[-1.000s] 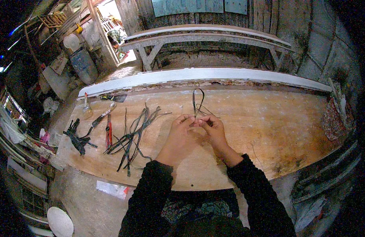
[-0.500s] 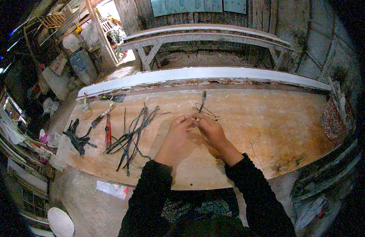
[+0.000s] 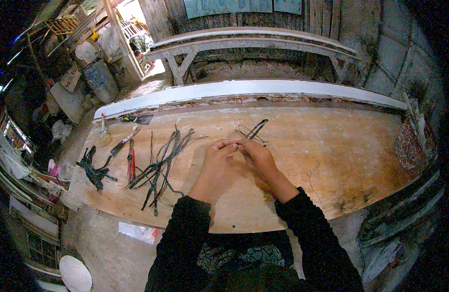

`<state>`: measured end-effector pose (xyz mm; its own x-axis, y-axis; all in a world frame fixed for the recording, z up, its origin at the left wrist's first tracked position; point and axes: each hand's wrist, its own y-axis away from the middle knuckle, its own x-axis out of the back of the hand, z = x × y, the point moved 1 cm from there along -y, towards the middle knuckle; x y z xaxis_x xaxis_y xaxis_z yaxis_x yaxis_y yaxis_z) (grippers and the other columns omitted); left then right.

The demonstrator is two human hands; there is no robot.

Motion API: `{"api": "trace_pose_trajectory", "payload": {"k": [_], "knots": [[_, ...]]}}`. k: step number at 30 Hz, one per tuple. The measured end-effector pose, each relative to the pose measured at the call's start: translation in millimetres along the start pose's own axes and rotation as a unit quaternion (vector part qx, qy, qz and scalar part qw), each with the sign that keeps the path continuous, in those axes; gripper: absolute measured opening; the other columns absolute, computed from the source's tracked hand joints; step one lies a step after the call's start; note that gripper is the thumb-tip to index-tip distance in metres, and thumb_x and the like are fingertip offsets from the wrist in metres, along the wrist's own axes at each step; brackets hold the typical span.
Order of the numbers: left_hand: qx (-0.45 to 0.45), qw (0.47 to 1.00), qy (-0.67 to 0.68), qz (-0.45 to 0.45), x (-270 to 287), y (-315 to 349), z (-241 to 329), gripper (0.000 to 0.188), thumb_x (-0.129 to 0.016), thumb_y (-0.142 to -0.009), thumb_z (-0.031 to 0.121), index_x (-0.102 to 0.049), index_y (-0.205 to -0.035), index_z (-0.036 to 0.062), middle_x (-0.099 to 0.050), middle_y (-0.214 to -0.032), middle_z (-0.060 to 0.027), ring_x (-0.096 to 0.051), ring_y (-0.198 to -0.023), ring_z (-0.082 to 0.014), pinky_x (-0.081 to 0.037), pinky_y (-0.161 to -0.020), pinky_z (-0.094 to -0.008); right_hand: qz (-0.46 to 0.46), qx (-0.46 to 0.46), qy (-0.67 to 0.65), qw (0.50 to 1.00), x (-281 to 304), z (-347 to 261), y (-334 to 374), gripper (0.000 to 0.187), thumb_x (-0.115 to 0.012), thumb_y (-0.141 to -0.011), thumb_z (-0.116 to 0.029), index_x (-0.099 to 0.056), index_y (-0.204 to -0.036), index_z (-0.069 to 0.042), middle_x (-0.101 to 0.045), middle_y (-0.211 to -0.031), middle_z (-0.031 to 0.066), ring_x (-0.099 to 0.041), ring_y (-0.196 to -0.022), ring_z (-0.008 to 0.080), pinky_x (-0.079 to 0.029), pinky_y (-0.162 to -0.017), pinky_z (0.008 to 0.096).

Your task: The person retrieves a bundle of dark strips from a plastic bag and moves to a workbench. They then repeatedly strip the outer sheath from the strips by hand, separating the inner wires and placing the processed pieces on the table.

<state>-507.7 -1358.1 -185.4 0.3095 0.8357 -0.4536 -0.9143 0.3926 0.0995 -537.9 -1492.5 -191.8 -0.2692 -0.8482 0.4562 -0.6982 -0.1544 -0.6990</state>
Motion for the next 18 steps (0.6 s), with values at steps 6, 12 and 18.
{"api": "trace_pose_trajectory", "payload": {"k": [6,12,18], "knots": [[-0.178,0.936,-0.295,0.073,1.2,-10.6,-13.1,0.012,-0.056,-0.076,0.002,-0.053,-0.088,0.0039,-0.055,-0.074,-0.0024,-0.052,-0.069,-0.009,-0.043,-0.053,-0.0205,0.025,-0.159,-0.029,0.987,-5.4,-8.7,5.2,0.012,-0.054,-0.077,0.001,-0.052,-0.088,-0.001,-0.057,-0.083,0.0109,-0.056,-0.076,0.0188,-0.044,-0.07,0.0257],[-0.344,0.883,-0.312,0.066,-7.1,-5.9,-22.3,0.017,-0.057,-0.075,-0.001,-0.05,-0.089,0.0056,-0.053,-0.08,-0.0026,-0.052,-0.075,-0.0086,-0.044,-0.057,-0.0209,0.104,-0.142,-0.144,0.974,-12.5,14.4,3.9,0.014,-0.056,-0.078,-0.012,-0.048,-0.086,-0.004,-0.053,-0.07,0.0082,-0.053,-0.065,0.0192,-0.043,-0.059,0.0285],[-0.329,0.883,-0.33,0.049,-9.5,-2.8,-18.3,0.031,-0.057,-0.073,-0.005,-0.04,-0.096,0.008,-0.053,-0.084,-0.0045,-0.052,-0.075,-0.0114,-0.047,-0.057,-0.022,0.079,-0.303,-0.342,0.886,-7.3,16.4,3.9,0.009,-0.054,-0.081,-0.014,-0.05,-0.08,-0.006,-0.053,-0.068,0.0015,-0.049,-0.06,0.0092,-0.041,-0.053,0.0215]]}}
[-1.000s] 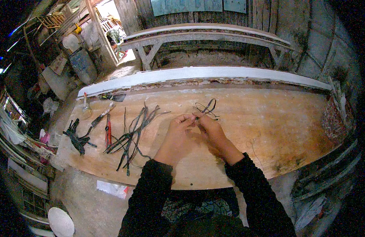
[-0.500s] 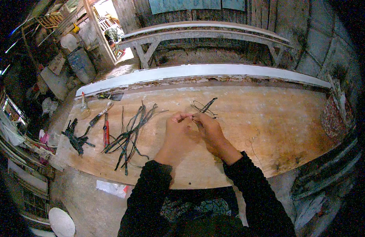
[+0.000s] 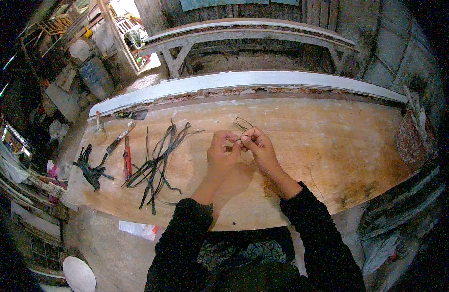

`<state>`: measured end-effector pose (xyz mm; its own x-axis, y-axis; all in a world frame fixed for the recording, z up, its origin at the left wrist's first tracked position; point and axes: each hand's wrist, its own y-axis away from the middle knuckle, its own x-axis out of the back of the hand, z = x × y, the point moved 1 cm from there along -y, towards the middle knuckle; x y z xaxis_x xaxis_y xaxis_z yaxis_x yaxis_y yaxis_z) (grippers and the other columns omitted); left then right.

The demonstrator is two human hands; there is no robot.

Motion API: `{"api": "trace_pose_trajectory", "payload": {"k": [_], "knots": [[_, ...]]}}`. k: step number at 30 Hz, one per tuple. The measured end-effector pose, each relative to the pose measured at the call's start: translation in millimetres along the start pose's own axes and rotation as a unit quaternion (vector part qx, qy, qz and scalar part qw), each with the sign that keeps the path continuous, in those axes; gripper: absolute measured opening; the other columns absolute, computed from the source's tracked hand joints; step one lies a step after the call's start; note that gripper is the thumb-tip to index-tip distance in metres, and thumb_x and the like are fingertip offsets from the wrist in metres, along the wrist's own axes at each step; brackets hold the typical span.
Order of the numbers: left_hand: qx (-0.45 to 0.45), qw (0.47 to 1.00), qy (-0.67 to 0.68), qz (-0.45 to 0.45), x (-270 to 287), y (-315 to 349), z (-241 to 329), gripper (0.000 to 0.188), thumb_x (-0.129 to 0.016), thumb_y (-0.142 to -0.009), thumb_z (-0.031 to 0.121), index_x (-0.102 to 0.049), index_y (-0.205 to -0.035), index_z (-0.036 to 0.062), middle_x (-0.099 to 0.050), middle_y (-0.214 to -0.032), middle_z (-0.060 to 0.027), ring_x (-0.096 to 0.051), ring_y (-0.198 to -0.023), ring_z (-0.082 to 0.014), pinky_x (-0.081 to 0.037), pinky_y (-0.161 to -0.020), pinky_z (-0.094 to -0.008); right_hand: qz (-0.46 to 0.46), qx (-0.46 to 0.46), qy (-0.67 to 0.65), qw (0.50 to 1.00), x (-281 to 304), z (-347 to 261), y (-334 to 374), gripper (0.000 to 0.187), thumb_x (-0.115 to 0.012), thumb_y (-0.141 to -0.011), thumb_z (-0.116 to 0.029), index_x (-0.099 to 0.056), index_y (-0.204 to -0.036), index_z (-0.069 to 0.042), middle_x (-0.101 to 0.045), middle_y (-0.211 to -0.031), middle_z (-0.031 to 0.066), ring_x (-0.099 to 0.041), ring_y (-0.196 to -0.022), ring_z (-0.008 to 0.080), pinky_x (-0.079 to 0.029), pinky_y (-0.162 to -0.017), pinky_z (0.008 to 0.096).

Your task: The person retrieves a bundle of dark strips from a plastic bag and moves to a workbench. They then repeatedly strip the outer sheath from the strips by hand, separating the inner wires and placing the processed pieces on the table.

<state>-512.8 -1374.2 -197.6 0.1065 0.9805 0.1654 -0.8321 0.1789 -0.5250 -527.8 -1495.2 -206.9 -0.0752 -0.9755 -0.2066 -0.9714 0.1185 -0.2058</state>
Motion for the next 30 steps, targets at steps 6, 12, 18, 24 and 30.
{"api": "trace_pose_trajectory", "payload": {"k": [6,12,18,24,30], "knots": [[0.083,0.98,0.181,-0.015,0.7,-5.3,-4.4,0.044,-0.056,-0.072,-0.009,-0.028,-0.1,0.0112,-0.054,-0.081,-0.0084,-0.054,-0.071,-0.0145,-0.047,-0.05,-0.0237,0.015,-0.141,-0.172,0.975,-4.1,-15.7,3.9,0.01,-0.058,-0.078,-0.013,-0.05,-0.081,-0.008,-0.053,-0.067,0.0,-0.046,-0.056,0.0062,-0.04,-0.05,0.017],[0.097,0.971,0.219,-0.012,1.2,-6.1,-2.3,0.047,-0.056,-0.071,-0.009,-0.028,-0.102,0.0112,-0.055,-0.081,-0.0095,-0.055,-0.07,-0.0151,-0.046,-0.048,-0.0232,0.016,-0.112,-0.132,0.985,2.4,-5.3,-0.8,0.009,-0.06,-0.077,-0.012,-0.054,-0.08,-0.007,-0.056,-0.066,0.0002,-0.049,-0.055,0.0068,-0.041,-0.051,0.0182],[0.11,0.973,0.202,-0.002,1.6,-6.3,-5.5,0.047,-0.058,-0.071,-0.007,-0.028,-0.104,0.0098,-0.057,-0.081,-0.0109,-0.055,-0.068,-0.015,-0.046,-0.049,-0.0232,0.082,0.025,0.06,0.995,1.4,0.5,0.4,0.012,-0.061,-0.076,-0.013,-0.061,-0.08,-0.003,-0.059,-0.069,0.0018,-0.053,-0.06,0.0088,-0.042,-0.053,0.0208],[0.132,0.963,0.235,0.017,3.4,-5.7,-3.9,0.047,-0.059,-0.072,-0.003,-0.029,-0.106,0.0087,-0.058,-0.082,-0.0115,-0.056,-0.069,-0.0147,-0.047,-0.049,-0.0238,0.069,0.064,0.071,0.993,-0.8,-1.1,3.6,0.013,-0.061,-0.074,-0.011,-0.063,-0.083,-0.002,-0.061,-0.071,0.0034,-0.054,-0.062,0.0095,-0.043,-0.056,0.0224],[0.097,0.975,0.197,0.013,5.0,-5.9,-6.2,0.047,-0.059,-0.073,-0.003,-0.031,-0.108,0.0084,-0.057,-0.085,-0.011,-0.056,-0.071,-0.014,-0.048,-0.05,-0.024,0.058,0.024,0.107,0.992,-3.5,-13.7,7.0,0.014,-0.061,-0.075,-0.011,-0.063,-0.085,-0.001,-0.062,-0.075,0.0045,-0.055,-0.065,0.0099,-0.044,-0.059,0.0226]]}}
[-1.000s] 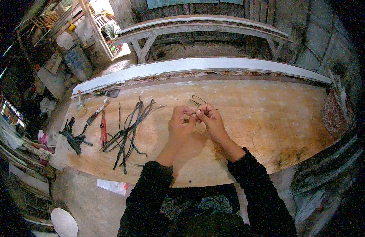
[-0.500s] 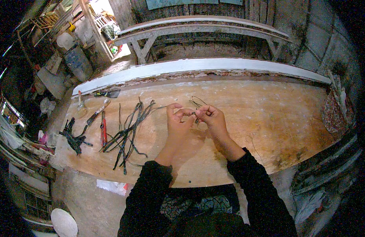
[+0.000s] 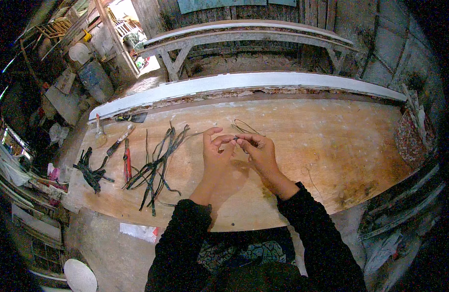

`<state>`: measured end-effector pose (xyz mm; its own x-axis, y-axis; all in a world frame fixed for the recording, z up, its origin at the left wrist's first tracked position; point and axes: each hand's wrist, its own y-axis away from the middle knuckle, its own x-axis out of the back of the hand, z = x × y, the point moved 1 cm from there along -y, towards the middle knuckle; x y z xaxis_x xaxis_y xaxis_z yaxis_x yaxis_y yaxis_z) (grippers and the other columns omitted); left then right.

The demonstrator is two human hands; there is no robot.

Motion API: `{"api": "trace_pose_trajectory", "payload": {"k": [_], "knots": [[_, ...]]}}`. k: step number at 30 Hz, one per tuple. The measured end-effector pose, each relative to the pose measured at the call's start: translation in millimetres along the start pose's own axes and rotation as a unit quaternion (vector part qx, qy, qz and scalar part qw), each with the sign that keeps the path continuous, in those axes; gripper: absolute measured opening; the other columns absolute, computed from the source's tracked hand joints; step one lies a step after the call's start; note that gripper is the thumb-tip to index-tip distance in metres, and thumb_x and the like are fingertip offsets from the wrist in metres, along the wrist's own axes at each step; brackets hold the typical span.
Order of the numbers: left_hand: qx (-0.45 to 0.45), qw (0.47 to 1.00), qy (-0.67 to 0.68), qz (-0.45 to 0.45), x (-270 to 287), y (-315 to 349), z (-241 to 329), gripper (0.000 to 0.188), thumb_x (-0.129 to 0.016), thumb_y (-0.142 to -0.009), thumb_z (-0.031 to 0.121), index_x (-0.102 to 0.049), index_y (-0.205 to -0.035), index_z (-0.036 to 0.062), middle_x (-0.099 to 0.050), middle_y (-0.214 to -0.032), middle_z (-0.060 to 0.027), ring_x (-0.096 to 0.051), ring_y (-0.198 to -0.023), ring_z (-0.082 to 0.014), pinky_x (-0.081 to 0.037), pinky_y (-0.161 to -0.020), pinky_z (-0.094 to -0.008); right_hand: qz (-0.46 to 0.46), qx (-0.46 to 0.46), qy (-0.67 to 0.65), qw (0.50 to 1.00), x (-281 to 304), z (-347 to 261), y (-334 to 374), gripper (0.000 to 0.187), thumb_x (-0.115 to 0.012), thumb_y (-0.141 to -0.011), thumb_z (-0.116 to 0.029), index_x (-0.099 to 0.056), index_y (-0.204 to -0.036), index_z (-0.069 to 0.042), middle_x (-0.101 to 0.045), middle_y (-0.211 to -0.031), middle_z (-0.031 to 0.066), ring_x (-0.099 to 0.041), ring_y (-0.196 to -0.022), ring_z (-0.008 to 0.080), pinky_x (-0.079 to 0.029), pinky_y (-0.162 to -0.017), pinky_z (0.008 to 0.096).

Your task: The person retrieves a bundle of dark strips from a plastic bag and moves to a workbench. They then repeatedly strip the outer sheath from the strips by hand, separating the inner wires and placing the processed pieces on the table.

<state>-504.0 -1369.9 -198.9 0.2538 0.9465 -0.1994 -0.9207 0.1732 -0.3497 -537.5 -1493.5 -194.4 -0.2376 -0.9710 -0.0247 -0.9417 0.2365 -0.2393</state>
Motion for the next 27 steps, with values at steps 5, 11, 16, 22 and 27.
{"api": "trace_pose_trajectory", "payload": {"k": [5,11,16,22,27], "knots": [[-0.017,0.995,-0.096,-0.008,-2.5,1.6,-0.4,0.045,-0.058,-0.072,-0.004,-0.033,-0.108,0.0078,-0.056,-0.084,-0.0089,-0.056,-0.074,-0.0143,-0.048,-0.052,-0.0231,-0.001,0.037,-0.014,0.999,-0.7,15.3,-3.4,0.013,-0.059,-0.077,-0.008,-0.06,-0.088,0.0,-0.058,-0.077,0.0019,-0.05,-0.067,0.0074,-0.04,-0.061,0.0197],[-0.088,0.972,-0.217,0.005,-3.8,5.0,8.7,0.044,-0.058,-0.072,-0.005,-0.034,-0.107,0.0077,-0.056,-0.081,-0.007,-0.055,-0.076,-0.013,-0.048,-0.054,-0.0238,-0.01,0.03,0.035,0.999,-7.2,4.8,4.3,0.007,-0.056,-0.079,-0.009,-0.055,-0.082,-0.003,-0.053,-0.077,-0.0002,-0.048,-0.074,0.008,-0.039,-0.067,0.0228],[-0.006,0.994,-0.109,0.003,-0.6,-0.3,0.3,0.043,-0.058,-0.073,-0.003,-0.034,-0.107,0.008,-0.056,-0.081,-0.0064,-0.055,-0.075,-0.0122,-0.047,-0.055,-0.0234,-0.068,-0.08,-0.109,0.988,-6.9,15.9,1.2,0.009,-0.052,-0.081,-0.012,-0.05,-0.088,-0.006,-0.051,-0.079,-0.0012,-0.048,-0.074,0.0081,-0.04,-0.069,0.0225],[0.059,0.998,0.02,0.0,0.5,-2.0,1.9,0.024,-0.058,-0.075,0.0,-0.045,-0.095,0.0045,-0.057,-0.08,-0.0043,-0.055,-0.072,-0.0116,-0.047,-0.056,-0.0221,-0.139,-0.187,-0.298,0.926,-5.0,5.5,0.5,0.009,-0.051,-0.083,-0.013,-0.049,-0.09,-0.008,-0.052,-0.082,-0.0016,-0.052,-0.074,0.0087,-0.044,-0.069,0.0215],[0.079,0.997,-0.005,-0.024,3.2,-2.2,-1.2,0.009,-0.055,-0.077,0.0,-0.054,-0.086,0.0011,-0.054,-0.083,-0.0054,-0.054,-0.075,-0.0107,-0.047,-0.054,-0.0206,-0.182,-0.21,-0.368,0.887,-3.3,7.0,-2.5,0.012,-0.051,-0.083,-0.012,-0.049,-0.092,-0.006,-0.053,-0.082,-0.0009,-0.052,-0.072,0.0078,-0.045,-0.067,0.0196]]}}
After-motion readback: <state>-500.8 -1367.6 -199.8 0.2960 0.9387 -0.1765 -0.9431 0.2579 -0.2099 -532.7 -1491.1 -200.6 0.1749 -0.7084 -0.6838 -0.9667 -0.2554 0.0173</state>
